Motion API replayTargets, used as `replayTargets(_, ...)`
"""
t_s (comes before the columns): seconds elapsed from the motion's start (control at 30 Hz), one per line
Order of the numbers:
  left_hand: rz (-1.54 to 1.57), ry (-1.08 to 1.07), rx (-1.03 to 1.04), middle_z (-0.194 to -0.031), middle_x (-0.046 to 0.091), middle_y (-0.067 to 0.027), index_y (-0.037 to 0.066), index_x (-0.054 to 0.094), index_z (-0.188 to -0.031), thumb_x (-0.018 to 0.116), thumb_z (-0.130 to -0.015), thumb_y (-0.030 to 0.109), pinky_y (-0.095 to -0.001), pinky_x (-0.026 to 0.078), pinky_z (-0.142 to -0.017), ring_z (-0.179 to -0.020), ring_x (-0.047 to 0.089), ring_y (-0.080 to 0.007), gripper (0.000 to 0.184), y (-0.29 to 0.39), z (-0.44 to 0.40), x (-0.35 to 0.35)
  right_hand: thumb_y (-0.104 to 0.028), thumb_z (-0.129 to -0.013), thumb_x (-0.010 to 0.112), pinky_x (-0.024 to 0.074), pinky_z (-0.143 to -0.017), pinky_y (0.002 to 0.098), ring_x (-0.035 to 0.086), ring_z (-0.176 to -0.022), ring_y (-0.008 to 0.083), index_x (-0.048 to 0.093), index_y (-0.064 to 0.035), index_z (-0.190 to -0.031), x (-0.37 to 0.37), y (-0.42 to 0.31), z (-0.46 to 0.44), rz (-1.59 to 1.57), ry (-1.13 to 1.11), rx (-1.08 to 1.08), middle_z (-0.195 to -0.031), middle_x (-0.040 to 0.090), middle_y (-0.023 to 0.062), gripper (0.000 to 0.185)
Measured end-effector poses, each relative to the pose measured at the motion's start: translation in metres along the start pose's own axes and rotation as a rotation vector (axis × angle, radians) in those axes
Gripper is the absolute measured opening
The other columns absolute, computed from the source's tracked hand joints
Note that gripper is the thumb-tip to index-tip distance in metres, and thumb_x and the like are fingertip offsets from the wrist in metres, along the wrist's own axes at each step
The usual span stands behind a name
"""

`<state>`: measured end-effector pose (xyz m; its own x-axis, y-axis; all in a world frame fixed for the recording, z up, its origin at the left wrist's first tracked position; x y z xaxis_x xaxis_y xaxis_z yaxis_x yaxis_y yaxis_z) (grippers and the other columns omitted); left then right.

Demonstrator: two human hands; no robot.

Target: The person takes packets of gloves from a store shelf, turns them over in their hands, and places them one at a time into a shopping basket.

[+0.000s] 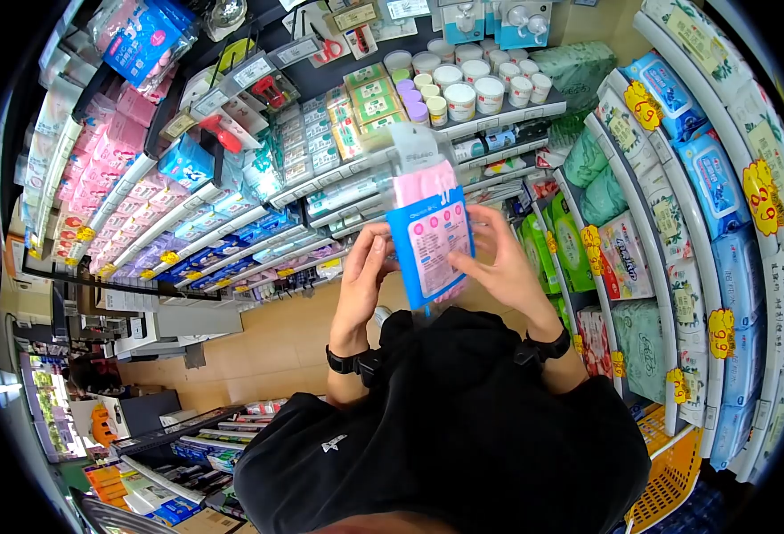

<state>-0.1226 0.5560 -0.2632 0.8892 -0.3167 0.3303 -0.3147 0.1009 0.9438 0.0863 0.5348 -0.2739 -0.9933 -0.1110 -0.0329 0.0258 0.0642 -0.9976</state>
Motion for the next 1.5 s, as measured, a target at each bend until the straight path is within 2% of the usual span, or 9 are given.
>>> replayTargets(0.13,-0.062,-0.096,0.108,-0.124,0.055,-0.0057,0.003,0.050,-0.130,0.058,-0.098,0.001,-0.0272,0.052,-0.086,-0.107,0.058,-0.0140,0.033,-0.005,-0.002,0.016,-0.017,-0.091,0.073,0.0432,-0.107,0.0411,0.048,-0.131,0.0277,0.034,-0.0027,-0.144,0.006,0.014,0.004,-0.136,-0.116,0.063,-0.143,0.044,0.0166,0.068)
replayTargets(0.2,-0.104,-0.129,0.090,-0.131,0.051,-0.0076,0.004,0.047,-0.133,0.064,-0.095,0.004,-0.0330,0.051,-0.094,-0.118,0.055,-0.0181,0.042,-0.009,-0.006,0.020,-0.014,-0.097,0.062,0.0383,-0.110,0.0402,0.046,-0.132,0.0263,0.034,-0.0023,-0.144,0.014,0.013,0.009,-0.289,-0.193,0.078,-0.144,0.044,0.0158,0.056)
replayTargets(0.3,-0.268,-0.121,-0.008,-0.146,0.039,-0.0144,0.008,0.033,-0.145,0.077,-0.088,0.018,-0.0450,0.040,-0.109,-0.137,0.041,-0.0275,0.072,-0.020,-0.010,0.023,-0.014,-0.099,0.060,0.0393,-0.110,0.0395,0.046,-0.133,0.0279,0.031,-0.0028,-0.146,0.016,0.014,0.018,-0.349,-0.184,0.095,-0.143,0.043,0.0176,0.056)
replayTargets(0.5,0.006,-0.269,-0.288,-0.148,0.037,-0.0178,0.003,0.027,-0.149,0.073,-0.091,0.029,-0.0409,0.039,-0.109,-0.136,0.041,-0.0261,0.078,-0.054,-0.018,0.035,-0.011,-0.099,0.058,0.0412,-0.108,0.0360,0.049,-0.130,0.0244,0.032,-0.0004,-0.146,0.013,0.006,0.036,-0.385,-0.088,0.082,-0.141,0.047,0.0171,0.054)
replayTargets(0.73,0.028,-0.384,-0.389,-0.135,0.052,-0.0143,-0.001,0.035,-0.143,0.069,-0.095,0.026,-0.0333,0.044,-0.102,-0.119,0.054,-0.0189,0.064,-0.066,-0.034,0.063,-0.006,-0.099,0.057,0.0453,-0.103,0.0312,0.057,-0.120,0.0181,0.045,0.0026,-0.140,-0.014,0.025,0.067,-0.253,0.174,0.086,-0.133,0.056,0.0142,0.044)
replayTargets(0.8,0.090,-0.310,-0.352,-0.128,0.055,-0.0120,0.001,0.040,-0.138,0.068,-0.096,0.024,-0.0318,0.047,-0.098,-0.115,0.056,-0.0171,0.055,-0.072,-0.041,0.064,-0.007,-0.100,0.055,0.0478,-0.096,0.0287,0.059,-0.113,0.0149,0.049,0.0033,-0.136,-0.029,0.027,0.080,-0.282,0.446,0.011,-0.126,0.061,0.0106,0.038)
replayTargets(0.87,0.137,-0.322,-0.366,-0.127,0.056,-0.0113,0.004,0.041,-0.135,0.067,-0.097,0.022,-0.0320,0.047,-0.098,-0.115,0.057,-0.0171,0.050,-0.067,-0.048,0.068,-0.014,-0.103,0.052,0.0476,-0.088,0.0248,0.060,-0.099,0.0089,0.057,0.0000,-0.124,-0.037,0.024,0.094,-0.393,0.558,0.108,-0.107,0.066,0.0026,0.027)
replayTargets(0.93,0.096,-0.359,-0.414,-0.127,0.055,-0.0111,0.006,0.043,-0.134,0.065,-0.097,0.021,-0.0330,0.046,-0.099,-0.116,0.056,-0.0174,0.045,-0.058,-0.049,0.074,-0.016,-0.103,0.051,0.0473,-0.086,0.0237,0.060,-0.097,0.0070,0.059,-0.0012,-0.121,-0.039,0.029,0.106,-0.558,0.670,0.106,-0.106,0.066,0.0015,0.024)
replayTargets(1.5,-0.018,-0.825,-0.437,-0.121,0.064,-0.0094,-0.002,0.057,-0.127,0.061,-0.096,0.006,-0.0286,0.044,-0.099,-0.111,0.059,-0.0145,0.032,-0.055,-0.062,0.103,-0.007,-0.100,0.056,0.0457,-0.079,0.0204,0.060,-0.085,0.0045,0.061,-0.0001,-0.113,0.029,0.005,0.175,-0.329,1.261,0.029,-0.095,0.070,0.0025,0.016)
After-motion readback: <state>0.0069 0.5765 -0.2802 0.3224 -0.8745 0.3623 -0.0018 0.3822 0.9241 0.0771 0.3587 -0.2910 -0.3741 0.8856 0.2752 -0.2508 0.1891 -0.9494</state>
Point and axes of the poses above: each hand's wrist, its own z-axis away from the middle knuckle, its own x-axis out of the palm, y = z × x, the point moved 5 cm from there along -z, towards the middle knuckle
